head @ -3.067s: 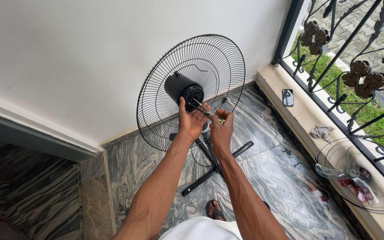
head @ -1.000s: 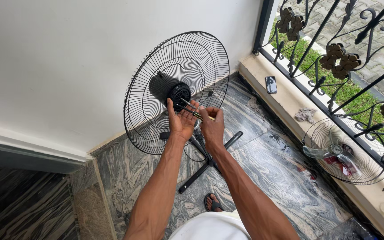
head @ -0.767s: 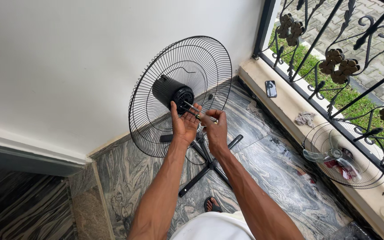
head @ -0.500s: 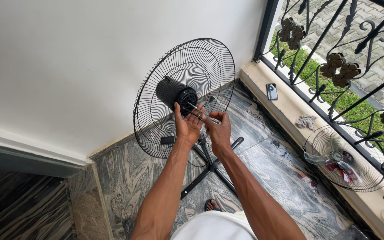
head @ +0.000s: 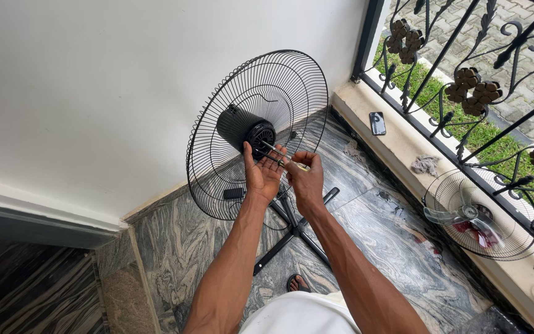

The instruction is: The person disassembles a standing fan using a screwdriver. They remove the front grille, then the fan blades, and finally the rear grille, placing each part on the floor.

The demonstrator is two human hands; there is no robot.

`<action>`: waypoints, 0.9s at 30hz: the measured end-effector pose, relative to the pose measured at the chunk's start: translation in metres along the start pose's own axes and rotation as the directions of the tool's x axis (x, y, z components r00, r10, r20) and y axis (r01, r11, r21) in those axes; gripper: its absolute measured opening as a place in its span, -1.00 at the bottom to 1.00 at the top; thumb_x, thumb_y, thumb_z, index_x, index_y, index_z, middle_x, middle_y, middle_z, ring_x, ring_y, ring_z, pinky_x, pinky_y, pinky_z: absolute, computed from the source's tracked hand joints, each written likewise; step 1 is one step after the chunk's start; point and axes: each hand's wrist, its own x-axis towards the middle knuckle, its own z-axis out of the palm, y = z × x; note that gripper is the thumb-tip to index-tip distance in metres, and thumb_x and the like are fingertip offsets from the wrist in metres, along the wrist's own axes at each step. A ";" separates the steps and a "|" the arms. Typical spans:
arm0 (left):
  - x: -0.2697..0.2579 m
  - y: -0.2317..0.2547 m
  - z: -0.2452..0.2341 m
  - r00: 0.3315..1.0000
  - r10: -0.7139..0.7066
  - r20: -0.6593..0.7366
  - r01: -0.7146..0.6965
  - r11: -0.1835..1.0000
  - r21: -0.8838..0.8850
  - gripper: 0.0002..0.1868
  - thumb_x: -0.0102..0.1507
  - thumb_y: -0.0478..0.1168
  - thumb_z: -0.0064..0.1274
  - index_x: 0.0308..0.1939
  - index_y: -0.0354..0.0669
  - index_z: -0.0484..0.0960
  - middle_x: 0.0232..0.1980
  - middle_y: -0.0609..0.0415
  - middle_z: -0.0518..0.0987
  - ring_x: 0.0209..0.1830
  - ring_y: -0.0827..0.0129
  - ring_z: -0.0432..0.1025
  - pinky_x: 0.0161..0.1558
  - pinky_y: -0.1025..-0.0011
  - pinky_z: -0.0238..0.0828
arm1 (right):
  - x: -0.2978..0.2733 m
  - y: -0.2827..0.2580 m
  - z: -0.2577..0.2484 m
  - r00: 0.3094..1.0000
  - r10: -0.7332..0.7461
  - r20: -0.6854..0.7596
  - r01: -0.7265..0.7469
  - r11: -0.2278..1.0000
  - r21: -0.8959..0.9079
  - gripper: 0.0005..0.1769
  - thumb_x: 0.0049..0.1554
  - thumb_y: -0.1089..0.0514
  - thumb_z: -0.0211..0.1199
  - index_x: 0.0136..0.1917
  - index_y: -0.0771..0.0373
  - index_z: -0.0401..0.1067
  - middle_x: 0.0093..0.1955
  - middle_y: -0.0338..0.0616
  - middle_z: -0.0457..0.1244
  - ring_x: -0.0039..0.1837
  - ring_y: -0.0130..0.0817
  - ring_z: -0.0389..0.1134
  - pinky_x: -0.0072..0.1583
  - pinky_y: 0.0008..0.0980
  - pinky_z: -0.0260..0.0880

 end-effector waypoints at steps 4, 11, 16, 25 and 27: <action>0.000 0.001 0.003 1.000 -0.007 0.002 0.007 1.000 0.010 0.11 0.14 0.51 -0.02 0.31 -0.50 0.31 0.27 -0.15 0.48 0.36 0.15 0.38 0.42 0.23 0.22 | 0.005 0.006 0.001 0.998 0.040 -0.047 -0.033 0.988 0.148 -0.78 0.18 0.20 0.22 0.01 0.29 0.23 -0.13 -0.10 0.19 -0.42 -0.52 0.12 -0.45 -0.49 0.11; 0.001 -0.002 -0.002 1.000 -0.006 0.003 0.006 1.000 -0.019 0.13 0.13 0.50 0.01 0.31 -0.54 0.30 0.26 -0.16 0.49 0.37 0.14 0.39 0.45 0.21 0.22 | 0.007 0.019 -0.005 0.999 -0.013 -0.044 0.018 0.994 0.112 -0.72 0.18 0.20 0.29 0.05 0.29 0.24 -0.04 -0.05 0.18 -0.32 -0.50 0.20 -0.36 -0.52 0.24; 0.002 -0.002 -0.002 1.000 -0.009 0.005 0.009 1.000 -0.024 0.13 0.13 0.50 0.02 0.32 -0.53 0.29 0.28 -0.17 0.48 0.38 0.13 0.38 0.46 0.21 0.23 | 0.008 0.016 -0.004 0.998 -0.004 -0.059 0.008 0.998 0.064 -0.67 0.13 0.21 0.29 0.09 0.26 0.23 0.02 -0.10 0.20 -0.30 -0.51 0.23 -0.39 -0.52 0.24; -0.003 0.001 0.003 1.000 -0.017 -0.010 0.016 0.998 -0.052 0.12 0.12 0.47 0.07 0.32 -0.52 0.27 0.25 -0.14 0.48 0.32 0.13 0.42 0.38 0.21 0.30 | 0.001 0.012 -0.003 0.998 -0.006 -0.069 0.011 0.996 0.084 -0.66 0.10 0.24 0.27 0.09 0.28 0.23 -0.01 -0.12 0.20 -0.29 -0.52 0.20 -0.40 -0.53 0.21; -0.002 0.001 0.005 1.000 -0.006 -0.013 0.005 0.999 -0.051 0.12 0.11 0.47 0.08 0.30 -0.52 0.27 0.24 -0.15 0.48 0.31 0.12 0.43 0.38 0.21 0.31 | -0.002 0.009 -0.004 0.995 -0.098 -0.033 0.099 0.995 0.010 -0.59 0.02 0.31 0.33 0.10 0.29 0.23 0.03 -0.15 0.19 -0.24 -0.53 0.24 -0.32 -0.55 0.30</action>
